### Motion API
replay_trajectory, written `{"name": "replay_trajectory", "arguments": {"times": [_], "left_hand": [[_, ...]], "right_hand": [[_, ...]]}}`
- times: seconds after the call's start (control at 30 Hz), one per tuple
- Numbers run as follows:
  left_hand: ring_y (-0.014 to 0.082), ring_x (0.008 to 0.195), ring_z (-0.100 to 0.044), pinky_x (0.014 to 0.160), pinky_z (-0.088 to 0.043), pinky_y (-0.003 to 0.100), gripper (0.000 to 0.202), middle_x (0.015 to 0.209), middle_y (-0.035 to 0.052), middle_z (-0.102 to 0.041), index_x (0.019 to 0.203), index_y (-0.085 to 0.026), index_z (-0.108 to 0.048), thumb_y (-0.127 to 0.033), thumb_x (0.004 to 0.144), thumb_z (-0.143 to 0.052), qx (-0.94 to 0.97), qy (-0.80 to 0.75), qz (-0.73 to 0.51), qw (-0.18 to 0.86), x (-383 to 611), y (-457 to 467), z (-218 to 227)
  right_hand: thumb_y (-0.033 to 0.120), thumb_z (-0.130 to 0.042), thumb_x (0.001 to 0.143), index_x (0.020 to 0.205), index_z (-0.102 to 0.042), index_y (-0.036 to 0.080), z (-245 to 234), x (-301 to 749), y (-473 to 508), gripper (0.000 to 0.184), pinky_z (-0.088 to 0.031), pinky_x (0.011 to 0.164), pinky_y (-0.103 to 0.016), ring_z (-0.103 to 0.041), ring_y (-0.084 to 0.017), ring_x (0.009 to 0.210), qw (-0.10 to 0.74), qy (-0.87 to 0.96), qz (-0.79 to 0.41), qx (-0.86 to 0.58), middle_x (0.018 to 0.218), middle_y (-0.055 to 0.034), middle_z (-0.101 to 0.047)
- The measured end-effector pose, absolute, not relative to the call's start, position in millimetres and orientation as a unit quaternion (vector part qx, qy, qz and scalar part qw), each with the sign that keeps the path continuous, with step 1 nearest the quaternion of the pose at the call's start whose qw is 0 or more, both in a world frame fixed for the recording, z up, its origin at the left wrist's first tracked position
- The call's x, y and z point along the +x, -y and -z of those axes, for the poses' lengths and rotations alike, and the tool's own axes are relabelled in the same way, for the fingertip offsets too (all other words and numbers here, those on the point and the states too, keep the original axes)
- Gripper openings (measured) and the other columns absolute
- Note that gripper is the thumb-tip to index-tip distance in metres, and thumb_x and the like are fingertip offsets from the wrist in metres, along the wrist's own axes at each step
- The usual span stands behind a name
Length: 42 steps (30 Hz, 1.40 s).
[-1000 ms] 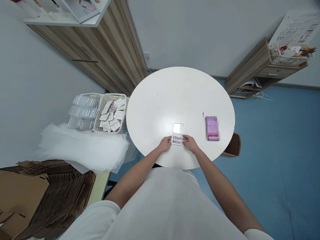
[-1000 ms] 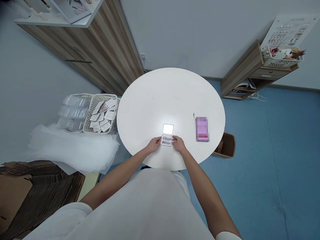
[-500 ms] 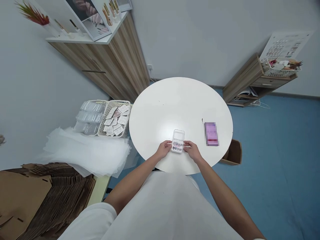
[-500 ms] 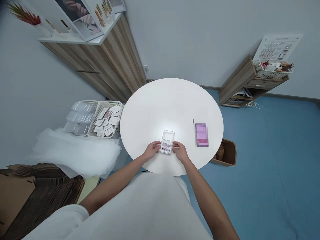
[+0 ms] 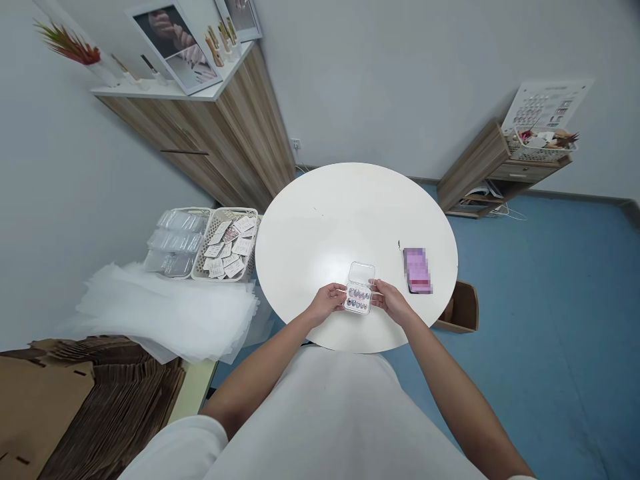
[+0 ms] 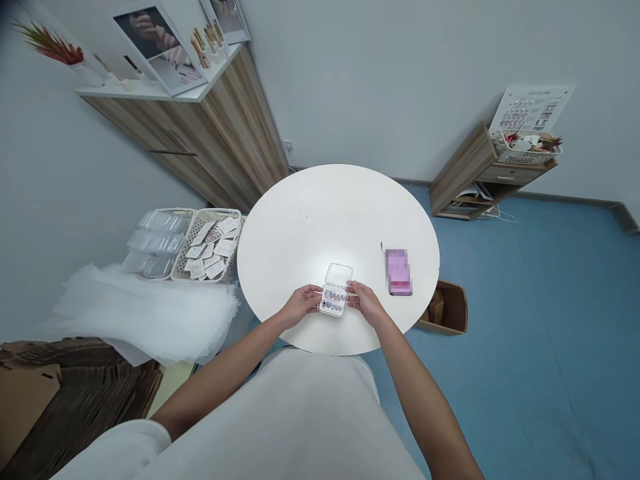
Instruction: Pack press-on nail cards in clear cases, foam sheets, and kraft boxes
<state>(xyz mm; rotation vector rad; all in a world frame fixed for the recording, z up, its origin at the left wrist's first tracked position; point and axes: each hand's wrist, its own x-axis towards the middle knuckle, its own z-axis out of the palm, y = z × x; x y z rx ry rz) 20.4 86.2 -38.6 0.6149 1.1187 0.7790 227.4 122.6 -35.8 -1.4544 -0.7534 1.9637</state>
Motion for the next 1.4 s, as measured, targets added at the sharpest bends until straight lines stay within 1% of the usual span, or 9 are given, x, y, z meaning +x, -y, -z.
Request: {"name": "replay_trajectory", "arguments": {"times": [0.27, 0.5, 0.6, 0.77, 0.83, 1.0, 1.17, 1.3, 1.4], "left_hand": [[0.0137, 0.072, -0.062, 0.07, -0.048, 0.031, 0.037, 0.082, 0.006, -0.064, 0.093, -0.015, -0.054, -0.032, 0.064, -0.07, 0.247, -0.484, -0.35, 0.763, 17.2, -85.2, 36.6], [0.013, 0.073, -0.062, 0.067, -0.048, 0.027, 0.035, 0.083, 0.0067, -0.064, 0.093, -0.015, -0.053, -0.028, 0.065, -0.07, 0.229, -0.48, -0.366, 0.763, 13.1, -87.1, 38.0], [0.0129, 0.074, -0.061, 0.067, -0.048, 0.027, 0.034, 0.084, 0.0067, -0.064, 0.093, -0.015, -0.053, -0.027, 0.066, -0.069, 0.225, -0.489, -0.373, 0.756, 13.4, -89.1, 37.9], [0.0127, 0.075, -0.061, 0.071, -0.048, 0.029, 0.029, 0.084, 0.0064, -0.064, 0.093, -0.016, -0.055, -0.023, 0.068, -0.066, 0.214, -0.495, -0.37, 0.756, 16.8, -92.8, 33.8], [0.0126, 0.074, -0.061, 0.072, -0.048, 0.029, 0.025, 0.084, 0.0062, -0.064, 0.092, -0.016, -0.055, -0.021, 0.069, -0.064, 0.208, -0.487, -0.363, 0.767, 18.5, -93.5, 31.5], [0.0147, 0.077, -0.061, 0.072, -0.048, 0.031, 0.024, 0.088, 0.0071, -0.062, 0.093, -0.017, -0.055, -0.031, 0.074, -0.058, 0.231, -0.482, -0.347, 0.771, 21.0, -90.9, 28.2], [0.0118, 0.064, -0.059, 0.069, -0.047, 0.031, 0.036, 0.071, 0.0031, -0.06, 0.088, -0.014, -0.057, -0.04, 0.065, -0.067, 0.299, -0.534, -0.308, 0.728, 21.3, -85.9, 30.4], [0.0105, 0.063, -0.058, 0.069, -0.046, 0.029, 0.034, 0.07, 0.0023, -0.059, 0.082, -0.014, -0.059, -0.042, 0.065, -0.066, 0.312, -0.528, -0.322, 0.721, 21.1, -82.7, 33.6], [0.0102, 0.062, -0.057, 0.067, -0.046, 0.028, 0.034, 0.071, 0.0028, -0.06, 0.083, -0.013, -0.059, -0.042, 0.066, -0.065, 0.323, -0.528, -0.327, 0.714, 22.0, -79.4, 36.9]], "right_hand": [[0.038, -0.06, 0.071, 0.097, -0.057, 0.027, 29.9, 218.5, -136.4, 0.028, -0.047, 0.07, -0.029, -0.058, -0.011, 0.07, 0.342, 0.305, -0.73, -0.506, 0.097, -0.0022, -0.062], [0.04, -0.06, 0.071, 0.092, -0.059, 0.028, 15.0, 218.3, -128.2, 0.025, -0.048, 0.075, -0.039, -0.055, -0.019, 0.096, 0.343, 0.29, -0.782, -0.432, 0.114, -0.0025, -0.054], [0.04, -0.059, 0.072, 0.094, -0.058, 0.029, 9.3, 219.3, -122.7, 0.025, -0.047, 0.079, -0.042, -0.053, -0.021, 0.101, 0.328, 0.274, -0.806, -0.41, 0.119, -0.0022, -0.051], [0.047, -0.054, 0.074, 0.098, -0.059, 0.028, 13.2, 219.4, -113.6, 0.032, -0.048, 0.079, -0.041, -0.054, -0.022, 0.1, 0.337, 0.256, -0.799, -0.427, 0.12, -0.0042, -0.05], [0.044, -0.058, 0.07, 0.097, -0.059, 0.027, 17.6, 217.8, -110.8, 0.032, -0.048, 0.078, -0.038, -0.054, -0.021, 0.099, 0.34, 0.273, -0.777, -0.453, 0.118, -0.0044, -0.051], [0.03, -0.069, 0.059, 0.102, -0.057, 0.028, 25.5, 214.1, -107.3, 0.044, -0.049, 0.074, -0.032, -0.054, -0.02, 0.097, 0.361, 0.307, -0.713, -0.517, 0.12, -0.0037, -0.048], [0.031, -0.067, 0.06, 0.112, -0.049, 0.031, 24.5, 211.4, -105.1, 0.055, -0.049, 0.073, -0.031, -0.056, -0.018, 0.091, 0.376, 0.304, -0.685, -0.545, 0.117, -0.0043, -0.049], [0.036, -0.063, 0.064, 0.107, -0.051, 0.03, 20.8, 208.7, -96.7, 0.045, -0.049, 0.074, -0.031, -0.055, -0.016, 0.092, 0.366, 0.312, -0.675, -0.56, 0.116, -0.0035, -0.05], [0.038, -0.063, 0.064, 0.099, -0.053, 0.027, 20.7, 207.6, -87.2, 0.038, -0.05, 0.075, -0.033, -0.056, -0.016, 0.09, 0.356, 0.32, -0.668, -0.569, 0.107, -0.0035, -0.054]]}}
